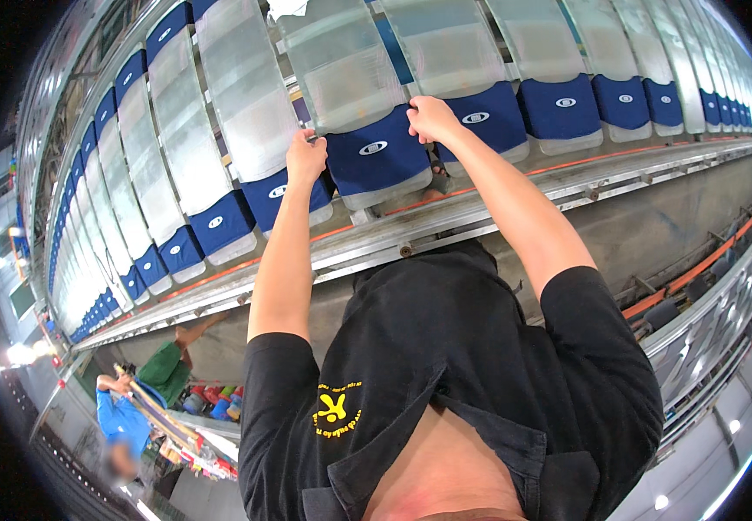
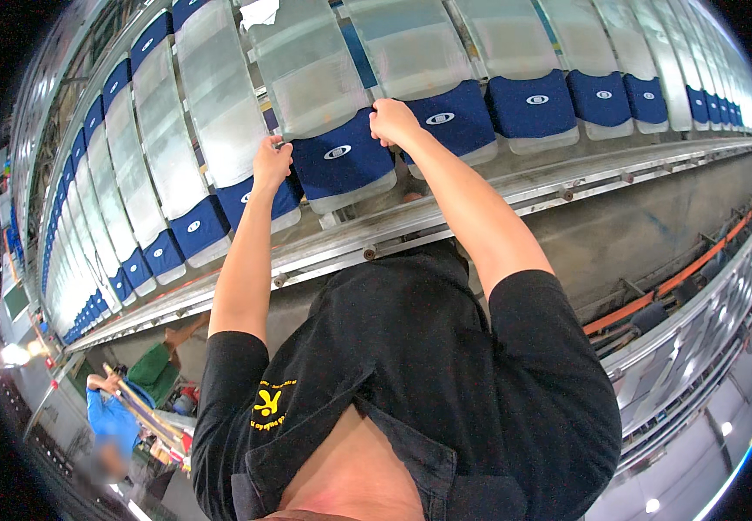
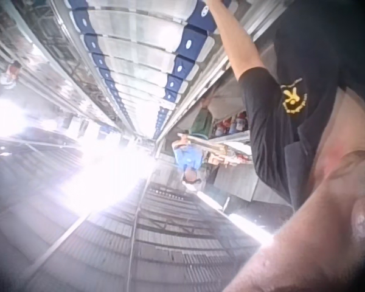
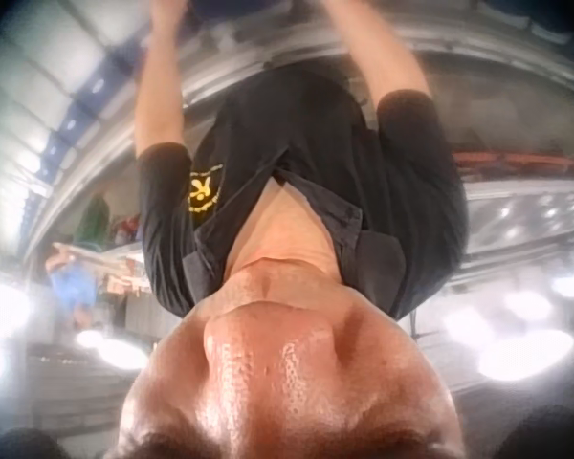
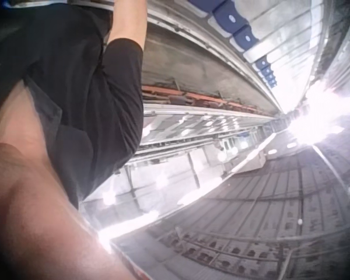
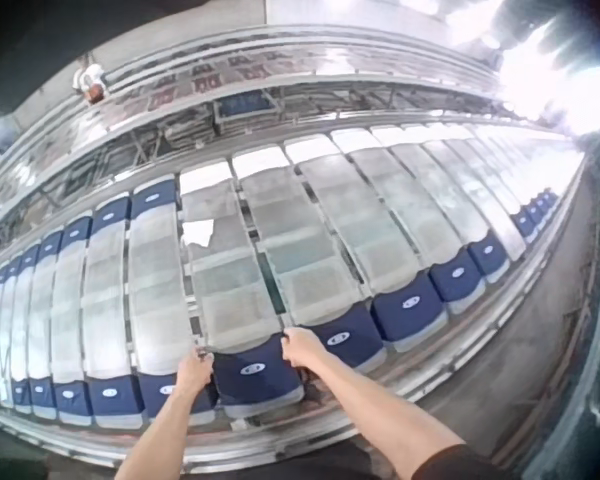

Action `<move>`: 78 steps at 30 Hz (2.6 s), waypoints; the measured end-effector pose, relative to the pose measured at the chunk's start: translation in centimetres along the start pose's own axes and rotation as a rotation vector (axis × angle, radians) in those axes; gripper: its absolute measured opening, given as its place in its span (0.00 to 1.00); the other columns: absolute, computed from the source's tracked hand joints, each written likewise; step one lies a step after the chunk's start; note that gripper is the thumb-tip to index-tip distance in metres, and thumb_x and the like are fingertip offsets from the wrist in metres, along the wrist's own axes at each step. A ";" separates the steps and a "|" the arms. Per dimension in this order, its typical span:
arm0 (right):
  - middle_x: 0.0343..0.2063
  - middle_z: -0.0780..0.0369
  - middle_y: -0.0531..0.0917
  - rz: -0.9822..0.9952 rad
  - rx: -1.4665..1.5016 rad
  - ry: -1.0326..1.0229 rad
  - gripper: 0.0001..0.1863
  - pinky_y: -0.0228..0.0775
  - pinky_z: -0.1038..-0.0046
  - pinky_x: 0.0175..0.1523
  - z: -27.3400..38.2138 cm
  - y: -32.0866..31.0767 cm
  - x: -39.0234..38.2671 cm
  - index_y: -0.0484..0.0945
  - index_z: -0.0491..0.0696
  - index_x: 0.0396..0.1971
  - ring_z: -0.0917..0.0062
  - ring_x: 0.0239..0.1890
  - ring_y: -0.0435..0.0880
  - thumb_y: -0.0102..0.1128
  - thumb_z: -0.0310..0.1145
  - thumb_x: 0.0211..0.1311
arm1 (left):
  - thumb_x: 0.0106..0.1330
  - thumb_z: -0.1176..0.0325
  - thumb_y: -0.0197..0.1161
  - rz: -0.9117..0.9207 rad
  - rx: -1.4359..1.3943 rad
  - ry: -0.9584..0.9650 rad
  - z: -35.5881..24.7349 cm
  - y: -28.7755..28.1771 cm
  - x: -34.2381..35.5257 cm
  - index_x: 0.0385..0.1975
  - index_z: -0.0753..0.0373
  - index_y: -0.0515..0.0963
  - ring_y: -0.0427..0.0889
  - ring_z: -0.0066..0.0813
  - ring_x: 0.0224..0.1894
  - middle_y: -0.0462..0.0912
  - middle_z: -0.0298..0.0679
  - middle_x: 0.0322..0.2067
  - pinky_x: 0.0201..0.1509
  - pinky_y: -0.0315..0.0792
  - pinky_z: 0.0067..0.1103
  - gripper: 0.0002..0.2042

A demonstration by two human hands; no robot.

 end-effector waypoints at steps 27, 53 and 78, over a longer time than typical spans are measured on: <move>0.30 0.49 0.79 -0.532 0.095 -0.704 0.07 0.72 0.57 0.45 0.4 3.5 -3.1 0.72 0.41 0.35 0.53 0.38 0.80 0.53 0.30 0.66 | 0.65 0.58 0.66 -0.151 0.324 0.554 -2.4 1.7 -6.1 0.30 0.62 0.82 0.79 0.43 0.44 0.81 0.41 0.37 0.51 0.69 0.35 0.12; 0.39 0.48 0.82 -0.181 0.039 -0.322 0.16 0.72 0.61 0.49 -1.6 3.4 -4.7 0.78 0.40 0.39 0.54 0.44 0.82 0.60 0.40 0.66 | 0.71 0.52 0.58 -0.014 0.054 0.197 -0.1 4.0 -6.9 0.28 0.70 0.74 0.80 0.56 0.30 0.79 0.57 0.25 0.36 0.70 0.39 0.23; 0.27 0.42 0.82 0.052 0.308 -0.384 0.17 0.72 0.52 0.39 6.7 9.5 -9.7 0.72 0.38 0.35 0.44 0.34 0.82 0.54 0.40 0.70 | 0.72 0.74 0.52 0.246 -0.890 -0.064 3.2 5.3 -7.5 0.41 0.65 0.77 0.80 0.24 0.36 0.81 0.36 0.34 0.39 0.76 0.21 0.06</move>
Point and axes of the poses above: each hand's wrist, its own x-axis towards the middle knuckle, its own y-axis out of the palm, z = x × y, the point moved 1 cm from there along x, towards the middle knuckle
